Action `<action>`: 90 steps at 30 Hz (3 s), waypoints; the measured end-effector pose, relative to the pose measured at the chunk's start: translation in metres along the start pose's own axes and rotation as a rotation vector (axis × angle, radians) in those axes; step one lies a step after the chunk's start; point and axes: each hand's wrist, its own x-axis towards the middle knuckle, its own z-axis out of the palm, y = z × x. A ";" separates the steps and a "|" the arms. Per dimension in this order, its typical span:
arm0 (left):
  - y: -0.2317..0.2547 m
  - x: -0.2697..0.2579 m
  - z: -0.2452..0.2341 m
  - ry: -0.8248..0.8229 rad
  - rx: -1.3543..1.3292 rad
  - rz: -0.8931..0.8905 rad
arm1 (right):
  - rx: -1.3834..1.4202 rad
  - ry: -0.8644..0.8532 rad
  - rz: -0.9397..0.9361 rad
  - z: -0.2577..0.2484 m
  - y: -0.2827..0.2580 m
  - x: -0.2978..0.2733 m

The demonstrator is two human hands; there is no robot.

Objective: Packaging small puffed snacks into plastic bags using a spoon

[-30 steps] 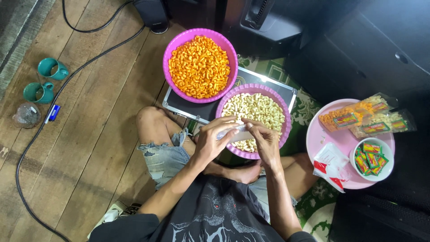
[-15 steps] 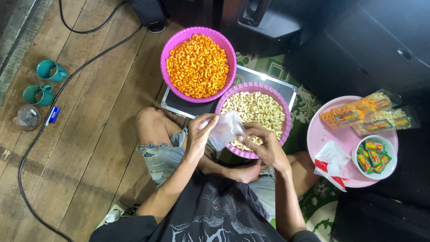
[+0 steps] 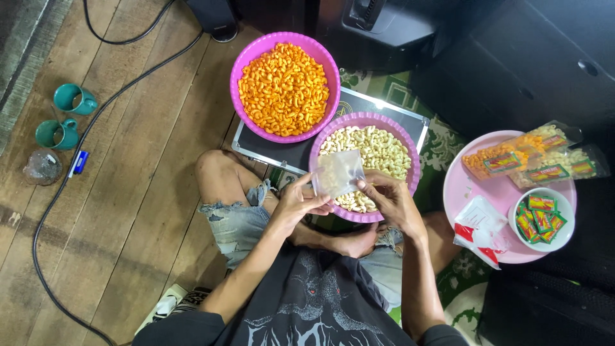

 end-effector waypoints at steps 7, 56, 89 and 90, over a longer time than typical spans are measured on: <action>0.015 -0.009 0.010 0.009 0.089 0.122 | 0.044 -0.012 -0.012 -0.003 -0.007 -0.002; 0.000 0.017 0.028 0.208 1.405 0.863 | -0.907 0.189 -0.228 0.024 0.015 -0.002; 0.013 0.006 0.010 0.346 1.308 0.759 | -0.498 0.149 -0.065 0.020 -0.005 -0.014; 0.019 0.002 0.009 0.354 1.277 0.704 | -0.415 0.236 -0.072 0.017 -0.003 -0.015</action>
